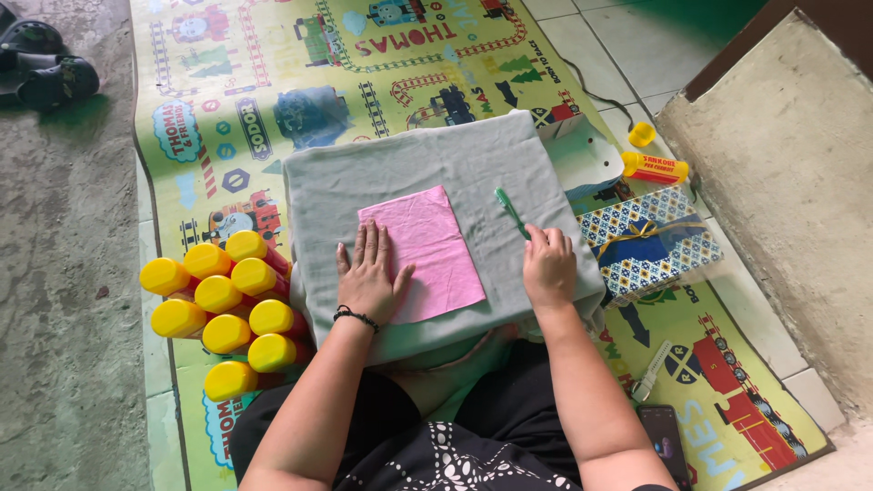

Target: The person sits on a play mat and wraps a yellow item in plastic wrap, smoothing it with a green toothbrush. They then wrap a yellow cylindrical container in plastic wrap and smooth it with their hands. Finally, they wrap a pink item in plastic wrap and smooth it with the toothbrush.

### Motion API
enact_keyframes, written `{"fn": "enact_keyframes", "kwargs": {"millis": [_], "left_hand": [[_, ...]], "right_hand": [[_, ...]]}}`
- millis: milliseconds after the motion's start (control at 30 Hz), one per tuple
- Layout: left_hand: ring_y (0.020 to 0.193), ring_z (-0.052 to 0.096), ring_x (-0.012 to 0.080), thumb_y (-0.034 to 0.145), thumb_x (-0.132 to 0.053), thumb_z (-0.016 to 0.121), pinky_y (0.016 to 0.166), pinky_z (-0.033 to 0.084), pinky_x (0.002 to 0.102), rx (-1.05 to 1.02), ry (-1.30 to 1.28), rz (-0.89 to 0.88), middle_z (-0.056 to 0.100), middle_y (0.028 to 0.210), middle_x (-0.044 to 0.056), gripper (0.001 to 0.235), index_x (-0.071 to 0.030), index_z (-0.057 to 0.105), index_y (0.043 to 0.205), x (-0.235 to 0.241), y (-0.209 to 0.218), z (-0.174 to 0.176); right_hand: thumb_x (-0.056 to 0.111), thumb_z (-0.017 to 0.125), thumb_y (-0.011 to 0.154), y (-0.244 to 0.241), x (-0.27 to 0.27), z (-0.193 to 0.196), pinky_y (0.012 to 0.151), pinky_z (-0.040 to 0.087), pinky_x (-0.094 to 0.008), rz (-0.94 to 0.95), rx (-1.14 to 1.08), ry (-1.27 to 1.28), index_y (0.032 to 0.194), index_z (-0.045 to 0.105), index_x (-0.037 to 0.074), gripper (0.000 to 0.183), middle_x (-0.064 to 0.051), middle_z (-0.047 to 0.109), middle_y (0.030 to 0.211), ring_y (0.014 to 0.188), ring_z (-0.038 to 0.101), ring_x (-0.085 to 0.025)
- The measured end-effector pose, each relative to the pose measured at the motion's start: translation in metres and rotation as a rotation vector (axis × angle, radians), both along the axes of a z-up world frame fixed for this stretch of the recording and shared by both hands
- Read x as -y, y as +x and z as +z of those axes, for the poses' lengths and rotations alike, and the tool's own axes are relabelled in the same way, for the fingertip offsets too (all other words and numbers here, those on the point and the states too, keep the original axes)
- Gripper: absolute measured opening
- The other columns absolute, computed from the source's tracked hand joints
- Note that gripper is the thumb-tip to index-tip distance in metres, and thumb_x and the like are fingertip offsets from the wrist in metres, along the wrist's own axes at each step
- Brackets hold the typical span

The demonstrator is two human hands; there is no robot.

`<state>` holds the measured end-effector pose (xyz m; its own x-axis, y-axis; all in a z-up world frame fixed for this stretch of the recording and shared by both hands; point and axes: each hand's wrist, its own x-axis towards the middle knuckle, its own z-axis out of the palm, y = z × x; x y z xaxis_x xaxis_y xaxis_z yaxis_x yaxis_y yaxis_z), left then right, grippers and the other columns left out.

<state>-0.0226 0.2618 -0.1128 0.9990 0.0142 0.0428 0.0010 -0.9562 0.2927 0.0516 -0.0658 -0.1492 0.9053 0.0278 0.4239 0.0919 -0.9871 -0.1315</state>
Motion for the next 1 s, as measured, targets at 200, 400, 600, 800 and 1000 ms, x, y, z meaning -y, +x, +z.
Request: {"fn": "enact_keyframes", "kwargs": {"millis": [200, 400, 600, 800, 1000], "left_hand": [[0.158, 0.008, 0.0255, 0.101, -0.066, 0.029, 0.123, 0.002, 0.057, 0.020, -0.061, 0.005, 0.014, 0.171, 0.012, 0.086, -0.011, 0.012, 0.164, -0.003, -0.001, -0.003], [0.158, 0.007, 0.0250, 0.102, -0.064, 0.028, 0.123, 0.001, 0.057, 0.032, -0.061, 0.015, 0.013, 0.171, 0.011, 0.083, -0.012, 0.012, 0.164, -0.002, 0.001, -0.007], [0.158, 0.006, 0.0246, 0.105, -0.055, 0.025, 0.124, 0.003, 0.058, 0.029, -0.021, 0.018, 0.012, 0.171, 0.010, 0.074, -0.011, 0.015, 0.163, 0.000, 0.005, -0.016], [0.158, 0.005, 0.0247, 0.104, -0.053, 0.027, 0.123, 0.002, 0.059, 0.020, 0.001, 0.037, 0.011, 0.172, 0.010, 0.073, -0.012, 0.016, 0.163, 0.002, 0.007, -0.017], [0.158, 0.006, 0.0252, 0.103, -0.052, 0.029, 0.123, 0.003, 0.059, 0.009, 0.001, 0.034, 0.011, 0.172, 0.011, 0.074, -0.011, 0.016, 0.163, 0.002, 0.005, -0.011]], "right_hand": [[0.019, 0.061, 0.095, 0.008, -0.002, -0.003, 0.078, 0.056, -0.034, 0.051, 0.098, -0.032, 0.134, 0.064, 0.021, 0.039, -0.002, 0.056, 0.102, 0.093, 0.062, -0.022], [0.011, 0.059, 0.094, 0.007, -0.029, -0.016, 0.083, 0.056, -0.039, 0.214, 0.135, 0.185, 0.138, 0.064, 0.014, 0.044, -0.007, 0.053, 0.103, 0.093, 0.064, -0.030], [0.014, 0.060, 0.086, -0.038, -0.129, -0.001, 0.080, 0.055, -0.037, 0.599, 0.121, 0.215, 0.140, 0.064, 0.022, 0.055, -0.004, 0.051, 0.099, 0.087, 0.062, -0.028], [0.019, 0.065, 0.080, -0.035, -0.136, -0.013, 0.067, 0.057, -0.043, 0.603, 0.125, 0.067, 0.142, 0.062, 0.024, 0.062, -0.004, 0.049, 0.097, 0.079, 0.063, -0.028], [0.017, 0.063, 0.083, -0.011, -0.093, -0.012, 0.068, 0.059, -0.043, 0.472, 0.060, 0.076, 0.142, 0.063, 0.024, 0.059, -0.004, 0.050, 0.099, 0.084, 0.067, -0.029]]}}
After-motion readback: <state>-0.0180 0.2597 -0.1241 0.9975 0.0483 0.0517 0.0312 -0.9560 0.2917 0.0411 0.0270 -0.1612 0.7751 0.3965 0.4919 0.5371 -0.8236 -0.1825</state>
